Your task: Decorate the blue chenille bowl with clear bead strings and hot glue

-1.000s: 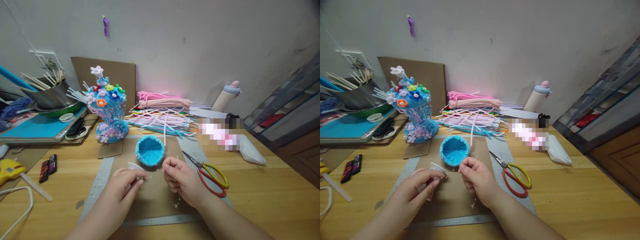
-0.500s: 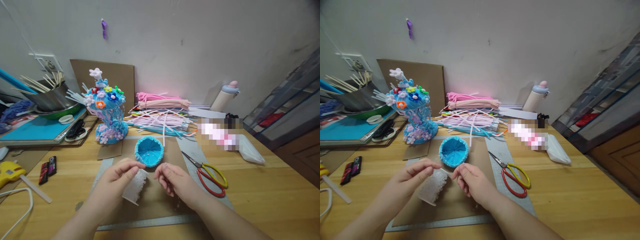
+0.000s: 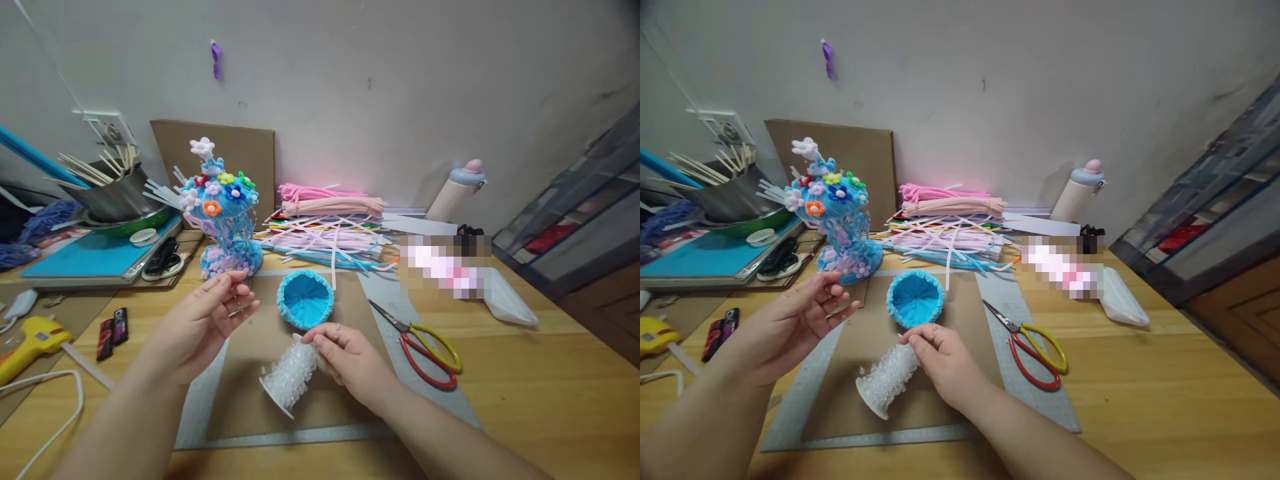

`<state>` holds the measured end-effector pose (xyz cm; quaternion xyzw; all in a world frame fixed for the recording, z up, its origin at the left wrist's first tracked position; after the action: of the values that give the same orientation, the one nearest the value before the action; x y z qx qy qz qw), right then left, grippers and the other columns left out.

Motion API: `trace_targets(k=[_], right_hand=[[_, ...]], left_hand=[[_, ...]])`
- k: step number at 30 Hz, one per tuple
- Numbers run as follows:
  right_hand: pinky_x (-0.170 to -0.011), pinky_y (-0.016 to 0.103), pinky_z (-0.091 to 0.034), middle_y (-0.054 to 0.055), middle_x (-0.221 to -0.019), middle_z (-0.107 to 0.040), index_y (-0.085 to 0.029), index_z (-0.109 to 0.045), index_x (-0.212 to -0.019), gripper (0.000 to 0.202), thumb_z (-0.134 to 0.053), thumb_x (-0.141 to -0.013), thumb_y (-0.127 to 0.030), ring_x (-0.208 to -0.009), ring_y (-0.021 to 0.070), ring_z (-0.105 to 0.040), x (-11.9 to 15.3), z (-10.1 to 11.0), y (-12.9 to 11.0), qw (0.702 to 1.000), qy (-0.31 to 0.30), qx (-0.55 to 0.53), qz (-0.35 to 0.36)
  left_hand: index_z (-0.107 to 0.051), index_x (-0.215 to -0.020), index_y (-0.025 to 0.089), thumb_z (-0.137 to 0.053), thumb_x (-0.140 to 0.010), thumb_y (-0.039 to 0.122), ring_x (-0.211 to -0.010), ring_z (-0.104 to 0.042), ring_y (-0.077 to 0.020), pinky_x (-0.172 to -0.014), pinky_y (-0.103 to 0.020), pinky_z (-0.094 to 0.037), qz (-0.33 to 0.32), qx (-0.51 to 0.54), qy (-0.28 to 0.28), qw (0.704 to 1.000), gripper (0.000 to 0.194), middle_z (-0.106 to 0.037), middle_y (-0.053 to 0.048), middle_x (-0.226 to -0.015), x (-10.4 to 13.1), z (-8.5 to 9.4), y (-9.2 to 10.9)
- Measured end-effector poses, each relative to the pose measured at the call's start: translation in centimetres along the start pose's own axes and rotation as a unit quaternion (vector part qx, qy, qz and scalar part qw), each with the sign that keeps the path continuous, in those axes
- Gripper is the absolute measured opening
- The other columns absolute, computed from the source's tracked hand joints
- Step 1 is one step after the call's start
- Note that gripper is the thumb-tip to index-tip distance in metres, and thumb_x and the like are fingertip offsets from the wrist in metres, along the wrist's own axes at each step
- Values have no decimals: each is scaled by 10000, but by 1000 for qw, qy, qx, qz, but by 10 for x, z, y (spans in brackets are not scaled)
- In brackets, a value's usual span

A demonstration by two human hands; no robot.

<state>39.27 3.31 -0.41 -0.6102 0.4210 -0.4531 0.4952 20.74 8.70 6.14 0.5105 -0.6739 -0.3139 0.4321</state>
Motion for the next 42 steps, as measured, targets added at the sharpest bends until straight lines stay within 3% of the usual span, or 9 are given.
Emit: trace_targets(k=[4,9,13,20,24,29,32,38,42], right_hand=[[-656,263,-396,31,-865,-582,-185,-664,-950,188,-535,-870,-296,-749,140,-532,3,-5,-29,974,16,197,110],[-677,264,-399,25,-879,-617,-201,-665,-947,141,-579,-849,-256,-802,154,-568,0,-22,-54,935,20,318,155],[-636,266,-373,9,-799,-640,-203,-667,-850,129,-632,-809,-320,-733,152,-559,-12,-27,-65,923,53,350,150],[-575,261,-370,22,-723,-666,-185,-678,-720,136,-622,-762,-301,-633,144,-530,-28,-33,-45,967,54,228,95],[-581,252,-395,24,-687,-654,-157,-671,-708,170,-587,-764,-293,-626,139,-528,-30,-31,-40,979,43,184,80],[-597,264,-385,25,-650,-627,-145,-660,-668,194,-607,-736,-319,-639,151,-524,-34,-23,-35,985,56,153,53],[-599,268,-377,19,-638,-615,-152,-655,-657,184,-623,-717,-323,-640,155,-523,-35,-22,-32,988,64,137,43],[-615,267,-388,11,-640,-601,-157,-641,-670,229,-624,-723,-378,-640,148,-517,-33,-23,-27,995,49,88,20],[-596,256,-379,-5,-610,-571,-160,-624,-655,268,-640,-713,-421,-600,130,-496,-29,-26,-24,998,11,68,-3]], left_hand=[[-657,-860,138,-422,-923,134,-707,-651,-120,-814,-404,-557,43,79,16,996,244,-660,-27,-727,1,2,-11],[-650,-831,121,-414,-926,120,-727,-672,-137,-811,-418,-562,96,144,24,985,255,-682,-51,-723,0,-7,-24],[-651,-841,118,-402,-933,133,-764,-686,-154,-792,-371,-568,109,149,16,983,266,-700,-69,-759,3,-18,-29],[-630,-873,148,-430,-921,158,-868,-675,-145,-863,-312,-528,103,108,-1,989,205,-701,-58,-847,2,-26,-33],[-593,-991,144,-542,-849,182,-1027,-619,-197,-918,-361,-479,80,18,14,997,155,-655,-116,-1052,-7,-11,-45],[-445,-1100,202,-619,-748,193,-1126,-488,-208,-979,-389,-360,0,-89,167,982,392,-510,-76,-1117,-3,34,-64],[-450,-1009,255,-663,-712,233,-1099,-446,-180,-986,-318,-316,-95,-145,220,960,366,-472,-2,-1033,15,41,-55],[-603,-820,210,-636,-765,291,-834,-564,-193,-775,-300,-431,-180,-373,-2,910,103,-609,-17,-833,30,-16,-48],[-630,-883,211,-597,-802,268,-702,-588,-160,-652,-265,-452,-187,-384,-16,904,104,-635,-19,-820,26,-18,-55]])
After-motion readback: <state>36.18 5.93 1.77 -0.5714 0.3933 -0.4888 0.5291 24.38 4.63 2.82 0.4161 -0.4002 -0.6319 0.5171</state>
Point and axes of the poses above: each hand's wrist, its own x-axis away from the middle knuckle, its own z-axis out of the back of the hand, y = z × x, the point moved 8 cm from there along -x, towards the middle knuckle
